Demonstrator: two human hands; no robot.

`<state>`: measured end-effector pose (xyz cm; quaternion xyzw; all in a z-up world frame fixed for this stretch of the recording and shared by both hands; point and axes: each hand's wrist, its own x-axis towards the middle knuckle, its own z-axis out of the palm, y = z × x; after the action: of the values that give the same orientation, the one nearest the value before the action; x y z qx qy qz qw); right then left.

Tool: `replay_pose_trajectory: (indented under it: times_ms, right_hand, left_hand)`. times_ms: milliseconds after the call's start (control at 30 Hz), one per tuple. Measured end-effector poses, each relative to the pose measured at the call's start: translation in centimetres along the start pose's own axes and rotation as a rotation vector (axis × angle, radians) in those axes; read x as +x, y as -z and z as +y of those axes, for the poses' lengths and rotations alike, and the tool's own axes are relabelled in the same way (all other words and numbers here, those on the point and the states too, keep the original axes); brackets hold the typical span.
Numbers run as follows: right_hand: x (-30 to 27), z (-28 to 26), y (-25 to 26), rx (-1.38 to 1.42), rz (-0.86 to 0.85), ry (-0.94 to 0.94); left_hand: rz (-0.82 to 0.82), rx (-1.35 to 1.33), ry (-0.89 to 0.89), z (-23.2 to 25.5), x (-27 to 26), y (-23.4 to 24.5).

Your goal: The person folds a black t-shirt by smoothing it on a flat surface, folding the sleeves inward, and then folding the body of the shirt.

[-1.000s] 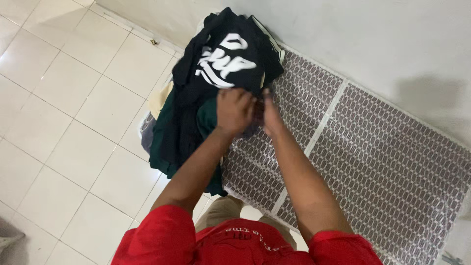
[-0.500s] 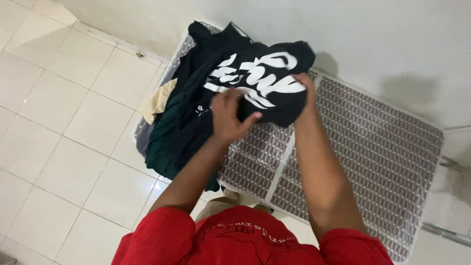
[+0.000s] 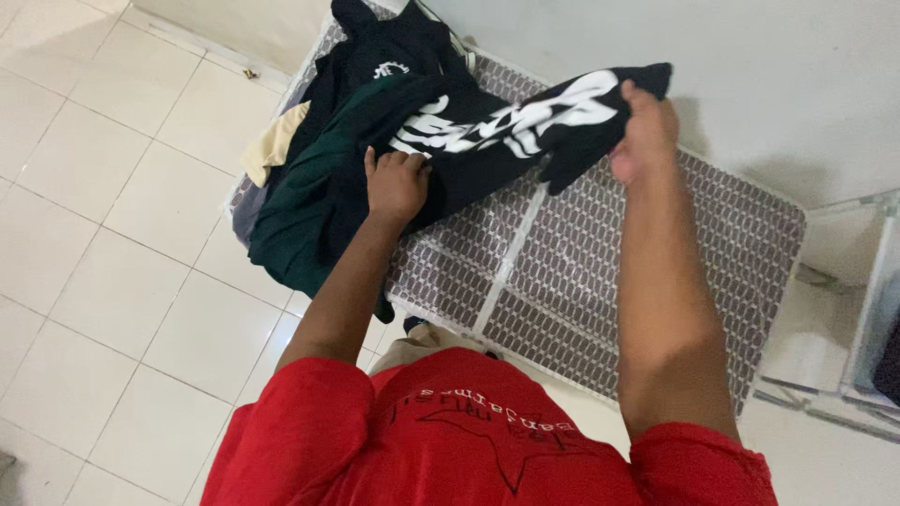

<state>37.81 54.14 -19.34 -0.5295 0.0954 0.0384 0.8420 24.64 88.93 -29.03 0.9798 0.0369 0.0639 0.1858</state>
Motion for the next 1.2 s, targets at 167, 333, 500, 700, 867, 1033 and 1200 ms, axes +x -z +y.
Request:
replay_pose_trajectory:
  times_ms: [167, 333, 500, 700, 867, 1033, 1200]
  right_hand:
    - [-3.2, -6.4, 2.4, 0.392, -0.1, 0.01]
    - [-6.3, -9.7, 5.8, 0.365, -0.216, 0.183]
    - [-7.5, -8.5, 9.6, 0.338, -0.054, 0.128]
    - [-10.1, -5.5, 10.1, -0.097, -0.033, -0.068]
    - [-14.7, -2.1, 6.7, -1.224, -0.325, -0.273]
    - [-16.0, 4.9, 2.7, -1.242, -0.464, 0.02]
    - [-13.2, 7.2, -0.4, -1.192, -0.344, 0.213]
  left_hand:
    - [0.247, -0.406, -0.169, 6.0, -1.5, 1.9]
    - [0.008, -0.634, -0.182, 12.9, -4.0, 1.0]
    - [-0.252, -0.717, -0.205, 15.0, -7.4, -3.9]
    - [-0.128, -1.11, -0.107, 14.8, -7.8, -9.3]
    - [-0.004, -1.152, -0.059, 16.5, -6.4, -6.8]
    - [-0.001, -1.064, -0.147, 17.7, -7.5, -1.9]
    - [0.323, -0.869, -0.285, 11.2, -4.0, 1.4]
